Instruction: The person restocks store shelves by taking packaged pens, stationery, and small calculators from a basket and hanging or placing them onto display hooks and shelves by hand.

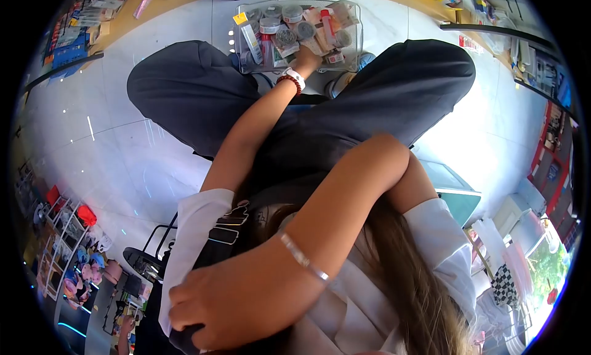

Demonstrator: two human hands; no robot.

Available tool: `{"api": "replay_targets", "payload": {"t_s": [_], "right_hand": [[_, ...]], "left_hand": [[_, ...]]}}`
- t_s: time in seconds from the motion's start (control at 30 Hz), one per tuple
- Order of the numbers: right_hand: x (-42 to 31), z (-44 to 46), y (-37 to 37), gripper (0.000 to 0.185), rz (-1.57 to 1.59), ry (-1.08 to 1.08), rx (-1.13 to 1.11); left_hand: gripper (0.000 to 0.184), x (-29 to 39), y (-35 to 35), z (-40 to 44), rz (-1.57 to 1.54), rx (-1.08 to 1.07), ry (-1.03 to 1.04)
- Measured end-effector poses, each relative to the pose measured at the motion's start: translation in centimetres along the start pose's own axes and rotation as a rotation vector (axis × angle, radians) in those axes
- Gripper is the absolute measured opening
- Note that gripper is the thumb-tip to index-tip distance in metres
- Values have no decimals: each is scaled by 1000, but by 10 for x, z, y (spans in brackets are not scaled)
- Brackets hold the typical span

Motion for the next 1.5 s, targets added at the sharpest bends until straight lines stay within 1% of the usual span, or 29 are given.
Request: {"api": "replay_targets", "payload": {"t_s": [0.03, 0.07, 0.1, 0.13, 0.17, 0.2, 0.23, 0.27, 0.33, 0.37, 0.4, 0.43, 0.47, 0.5, 0.53, 0.57, 0.6, 0.67, 0.7, 0.73, 0.8, 0.83, 0.9, 0.97, 1.07, 1.13, 1.27, 1.33, 1.5], "right_hand": [[2, -5, -8, 15, 0, 16, 7], [5, -10, -19, 15, -2, 55, 16], [14, -17, -35, 14, 12, 132, 23], [24, -25, -51, 14, 28, 209, 31], [41, -43, -75, 14, 42, 367, 106], [60, -66, -99, 16, 54, 525, 181], [79, -94, -130, 18, 32, 599, 357], [97, -130, -158, 20, 8, 669, 535], [124, -220, -216, 23, -201, 903, 868], [142, -282, -235, 23, -10, 932, 1196], [149, -333, -250, 22, -19, 988, 1401], [156, -378, -261, 21, 12, 990, 1557], [160, -411, -268, 21, 46, 957, 1666], [166, -436, -273, 20, 64, 982, 1745], [170, -441, -280, 20, 65, 980, 1744], [180, -451, -280, 20, 185, 1030, 1786], [186, -453, -274, 21, 308, 1079, 1824], [198, -443, -278, 21, 329, 1050, 1760], [207, -439, -281, 21, 304, 1063, 1695], [215, -434, -283, 21, 278, 1076, 1629], [229, -439, -285, 19, 296, 1116, 1624], [236, -444, -284, 19, 315, 1137, 1641], [241, -446, -282, 18, 337, 1157, 1661], [242, -446, -281, 18, 365, 1155, 1666], [245, -438, -280, 19, 378, 1171, 1601], [244, -435, -278, 18, 391, 1167, 1611], [248, -435, -276, 18, 413, 1166, 1628], [247, -433, -275, 18, 414, 1168, 1613], [247, -431, -275, 19, 408, 1181, 1601]], "left_hand": [[43, 7, -2, -2, -104, 76, 44], [43, 9, 0, 0, -104, 81, 45], [37, 0, 5, -2, -348, 103, -68], [34, -11, 15, -2, -476, 109, -125], [31, -19, 21, -3, -602, 122, -184], [26, -54, 42, -1, -725, 107, -374], [22, -93, 69, 2, -847, 89, -563], [21, -75, 64, -7, -990, 53, -593], [20, -33, 48, -39, -1285, -102, -558], [19, -20, 38, -46, -1318, -129, -535], [18, -16, 33, -46, -1282, -123, -510], [23, -88, 69, -15, -987, 33, -575], [23, -82, 68, -15, -987, 34, -575], [32, -75, 54, -18, -884, 81, -594], [40, -73, 43, -21, -780, 127, -612], [24, -79, 46, -14, -795, 171, -573], [24, -90, 53, -10, -793, 172, -572], [39, -103, 56, -4, -636, 106, -596], [28, -98, 56, -4, -686, 127, -540], [28, -96, 58, -5, -685, 132, -538], [18, -96, 59, -11, -796, 195, -566], [9, -93, 68, -10, -1001, 81, -575], [7, -91, 60, -12, -950, 102, -570], [7, -90, 54, -17, -900, 120, -565], [10, -88, 54, -14, -1001, 48, -473], [20, -92, 56, -9, -849, -8, -351], [20, -67, 41, -20, -913, -43, -371], [10, -67, 40, -22, -998, -16, -411], [18, -75, 46, -19, -1019, -26, -397]]}}
Point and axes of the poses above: each hand's wrist, its own z-axis towards the middle knuckle, its own y-axis out of the palm, x = y × z, the point moved 10 cm from there along z, towards the middle knuckle, and after that the axes turned 8 degrees about y, right-handed, at the moved point
